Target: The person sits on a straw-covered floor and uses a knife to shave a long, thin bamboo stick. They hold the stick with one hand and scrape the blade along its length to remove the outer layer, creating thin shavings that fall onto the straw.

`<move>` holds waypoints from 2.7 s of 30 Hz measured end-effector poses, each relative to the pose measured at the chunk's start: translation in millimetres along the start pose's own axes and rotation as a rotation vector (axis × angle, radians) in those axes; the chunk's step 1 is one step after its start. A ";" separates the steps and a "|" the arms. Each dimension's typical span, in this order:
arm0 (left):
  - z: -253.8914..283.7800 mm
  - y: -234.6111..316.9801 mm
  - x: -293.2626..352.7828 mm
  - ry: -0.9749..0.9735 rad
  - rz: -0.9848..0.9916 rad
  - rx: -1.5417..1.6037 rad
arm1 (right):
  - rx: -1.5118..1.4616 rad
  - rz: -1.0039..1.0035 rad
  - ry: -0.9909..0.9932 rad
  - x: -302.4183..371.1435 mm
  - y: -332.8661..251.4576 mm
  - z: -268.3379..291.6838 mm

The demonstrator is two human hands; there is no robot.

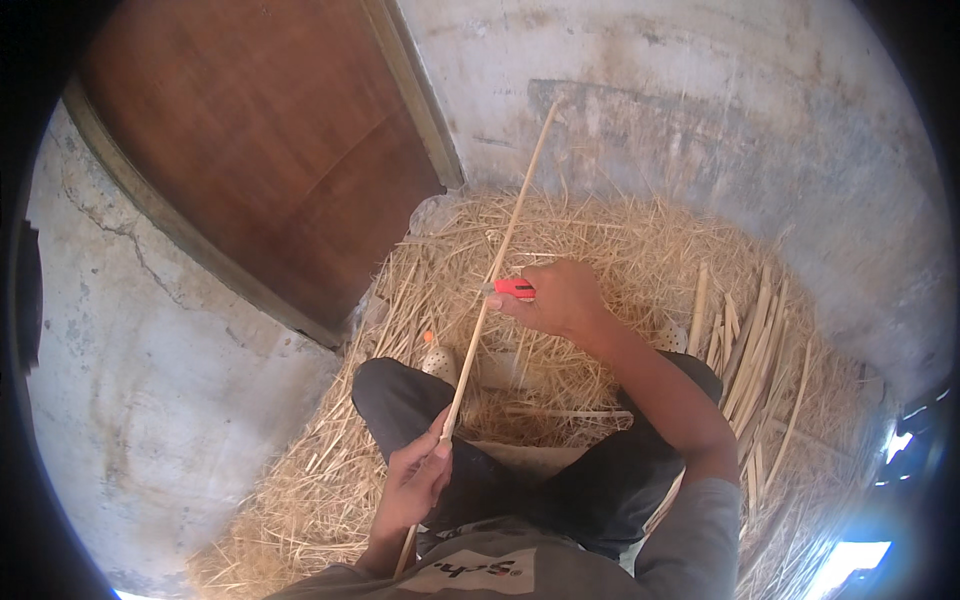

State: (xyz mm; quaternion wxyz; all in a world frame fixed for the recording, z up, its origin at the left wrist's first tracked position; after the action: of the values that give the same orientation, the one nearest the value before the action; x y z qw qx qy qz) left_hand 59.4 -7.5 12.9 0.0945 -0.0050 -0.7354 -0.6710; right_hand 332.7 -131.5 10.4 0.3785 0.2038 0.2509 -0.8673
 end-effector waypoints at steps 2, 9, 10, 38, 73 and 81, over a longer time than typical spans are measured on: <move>-1.7 -2.4 3.5 -0.004 -0.020 -0.023 | 0.022 -0.020 -0.027 -3.4 1.9 4.5; -12.1 -3.2 30.5 -0.099 0.030 -0.148 | 0.034 -0.467 0.008 -29.7 95.4 26.4; -10.5 -6.7 34.5 -0.119 0.049 -0.153 | 0.081 -0.532 -0.024 -32.4 105.1 27.9; -1.2 -23.7 -1.2 -0.358 0.167 1.168 | -0.228 -0.109 -0.114 1.2 -22.2 9.9; 13.3 -44.1 15.9 -0.322 0.185 0.956 | -0.150 0.100 -0.161 27.4 -40.0 -22.2; 14.3 -9.7 0.7 -0.103 0.197 0.534 | 0.035 0.241 -0.051 2.9 -33.0 -14.9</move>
State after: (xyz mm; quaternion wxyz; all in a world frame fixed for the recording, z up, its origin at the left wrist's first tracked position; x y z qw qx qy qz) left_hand 55.5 5.6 2.3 0.1195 -0.0854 -0.8858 -0.4402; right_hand 308.3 -105.0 6.3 0.4827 0.2167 0.1998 -0.8247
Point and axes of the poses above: each hand's wrist, its own x-axis away from the middle knuckle, its own z-axis out of the back of the hand, y = z × x, the point moved 4 cm from there along -x, towards the middle knuckle
